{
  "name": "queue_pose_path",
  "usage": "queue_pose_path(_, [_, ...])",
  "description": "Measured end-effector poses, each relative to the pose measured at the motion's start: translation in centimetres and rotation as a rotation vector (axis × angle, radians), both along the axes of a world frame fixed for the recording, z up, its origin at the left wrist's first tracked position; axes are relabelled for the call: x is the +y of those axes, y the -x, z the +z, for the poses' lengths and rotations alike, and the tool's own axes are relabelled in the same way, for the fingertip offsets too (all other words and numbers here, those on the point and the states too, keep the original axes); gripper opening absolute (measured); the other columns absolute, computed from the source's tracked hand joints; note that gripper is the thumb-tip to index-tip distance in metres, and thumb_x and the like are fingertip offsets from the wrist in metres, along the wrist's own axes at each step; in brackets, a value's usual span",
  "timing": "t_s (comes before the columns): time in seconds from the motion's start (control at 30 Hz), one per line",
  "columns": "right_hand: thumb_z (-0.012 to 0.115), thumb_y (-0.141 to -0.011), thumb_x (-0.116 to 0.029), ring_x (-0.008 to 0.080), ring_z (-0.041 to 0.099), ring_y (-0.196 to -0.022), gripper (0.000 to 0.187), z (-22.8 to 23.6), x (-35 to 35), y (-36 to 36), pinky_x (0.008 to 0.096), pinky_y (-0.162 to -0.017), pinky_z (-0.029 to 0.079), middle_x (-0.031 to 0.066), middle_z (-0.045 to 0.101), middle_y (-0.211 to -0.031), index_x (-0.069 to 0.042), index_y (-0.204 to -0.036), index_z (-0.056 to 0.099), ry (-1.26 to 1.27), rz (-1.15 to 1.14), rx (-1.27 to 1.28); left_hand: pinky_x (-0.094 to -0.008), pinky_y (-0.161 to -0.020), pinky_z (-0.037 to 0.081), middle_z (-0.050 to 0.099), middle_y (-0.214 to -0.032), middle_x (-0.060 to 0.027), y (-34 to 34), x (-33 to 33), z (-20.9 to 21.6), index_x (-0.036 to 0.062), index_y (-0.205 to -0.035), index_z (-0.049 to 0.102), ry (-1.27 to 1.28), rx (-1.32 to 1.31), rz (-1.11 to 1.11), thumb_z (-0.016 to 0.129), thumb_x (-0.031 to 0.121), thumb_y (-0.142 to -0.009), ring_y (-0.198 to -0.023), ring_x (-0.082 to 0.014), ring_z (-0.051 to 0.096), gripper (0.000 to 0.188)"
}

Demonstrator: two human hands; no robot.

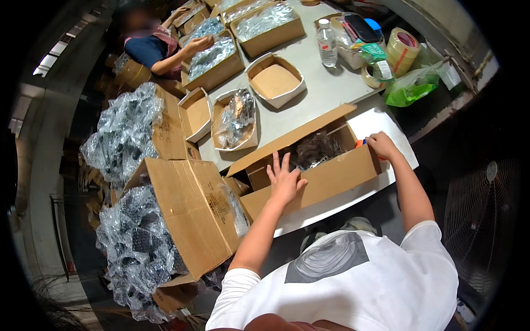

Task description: The person picks up wrapped items from a large box, places them into smaller boxes, and seals the smaller boxes with a tape dispenser.

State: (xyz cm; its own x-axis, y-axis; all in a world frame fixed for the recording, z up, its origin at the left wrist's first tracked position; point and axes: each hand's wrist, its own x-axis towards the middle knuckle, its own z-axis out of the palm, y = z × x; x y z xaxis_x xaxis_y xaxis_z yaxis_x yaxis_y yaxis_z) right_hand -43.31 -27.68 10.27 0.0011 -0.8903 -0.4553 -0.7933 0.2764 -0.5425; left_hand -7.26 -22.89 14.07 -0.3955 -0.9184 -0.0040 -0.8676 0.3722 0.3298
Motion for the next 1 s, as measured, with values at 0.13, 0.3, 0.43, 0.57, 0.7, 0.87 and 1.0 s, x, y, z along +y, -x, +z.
queue_pose_path(0.13, [0.053,-0.084,-0.031,0.0367,0.057,-0.093,0.034,-2.4,-1.3,3.2,0.0391,-0.080,0.046,0.0234,0.061,-0.098,-0.001,-0.099,0.060,0.154,0.106,-0.047,-0.0577,-0.097,0.022,0.034,-0.136,-0.0141,0.6,-0.2,0.3,0.0108,-0.079,0.068,0.036,0.004,-0.035,0.074,0.030,-0.069,-0.131,-0.0422,0.019,0.023])
queue_pose_path(0.3, [0.064,-0.078,-0.031,0.0356,0.056,-0.102,0.057,-3.3,1.1,4.3,0.0416,-0.086,0.046,0.0194,0.059,-0.106,-0.019,-0.129,0.042,-0.055,0.276,0.004,-0.0482,-0.094,0.026,0.037,-0.133,-0.0107,-0.7,0.2,-0.6,0.0125,-0.090,0.065,0.014,0.030,0.076,0.072,0.029,-0.073,-0.123,-0.0300,0.034,0.025])
queue_pose_path(0.43, [0.062,-0.071,-0.019,0.0398,0.060,-0.091,0.055,-1.7,4.8,2.2,0.0424,-0.078,0.049,0.0222,0.062,-0.100,-0.017,-0.124,0.048,0.172,0.207,0.172,-0.0470,-0.094,0.027,0.042,-0.129,-0.0101,-0.7,-0.2,-2.0,0.0127,-0.095,0.062,0.038,0.044,0.090,0.070,0.028,-0.074,-0.120,-0.0280,0.038,0.027])
queue_pose_path(0.57, [0.057,-0.069,-0.013,0.0379,0.062,-0.089,0.050,0.9,5.8,3.0,0.0422,-0.078,0.049,0.0199,0.064,-0.097,-0.015,-0.118,0.054,0.370,-0.161,0.010,-0.0464,-0.094,0.028,0.047,-0.124,-0.0110,-0.7,-1.2,-3.4,0.0091,-0.097,0.058,0.166,0.047,0.029,0.069,0.026,-0.076,-0.119,-0.0285,0.040,0.029])
queue_pose_path(0.7, [0.064,-0.070,-0.019,0.0346,0.063,-0.092,0.051,6.7,6.9,3.7,0.0393,-0.081,0.049,0.0179,0.065,-0.099,-0.013,-0.120,0.055,0.540,-0.691,-0.029,-0.0471,-0.096,0.028,0.046,-0.126,-0.0077,-1.3,-1.4,-5.1,0.0085,-0.103,0.056,0.263,0.044,-0.008,0.065,0.026,-0.079,-0.119,-0.0271,0.040,0.031])
queue_pose_path(0.87, [0.067,-0.081,-0.019,0.0154,0.052,-0.106,0.053,7.5,7.3,-4.8,0.0292,-0.092,0.042,0.0087,0.055,-0.116,-0.001,-0.127,0.047,0.569,-0.570,-0.882,-0.0448,-0.095,0.030,0.049,-0.125,-0.0098,-0.4,-1.2,-4.4,0.0077,-0.105,0.057,0.345,0.100,0.010,0.062,0.022,-0.082,-0.117,-0.0291,0.044,0.028])
queue_pose_path(1.0, [0.068,-0.078,-0.009,0.0206,0.047,-0.113,0.059,2.3,9.5,-15.2,0.0347,-0.098,0.037,0.0117,0.049,-0.121,-0.004,-0.130,0.042,0.651,-0.331,-0.903,-0.0423,-0.092,0.036,0.058,-0.113,-0.0127,0.3,-2.7,-3.7,0.0059,-0.105,0.061,0.275,0.380,0.021,0.055,0.025,-0.087,-0.109,-0.0336,0.051,0.027])
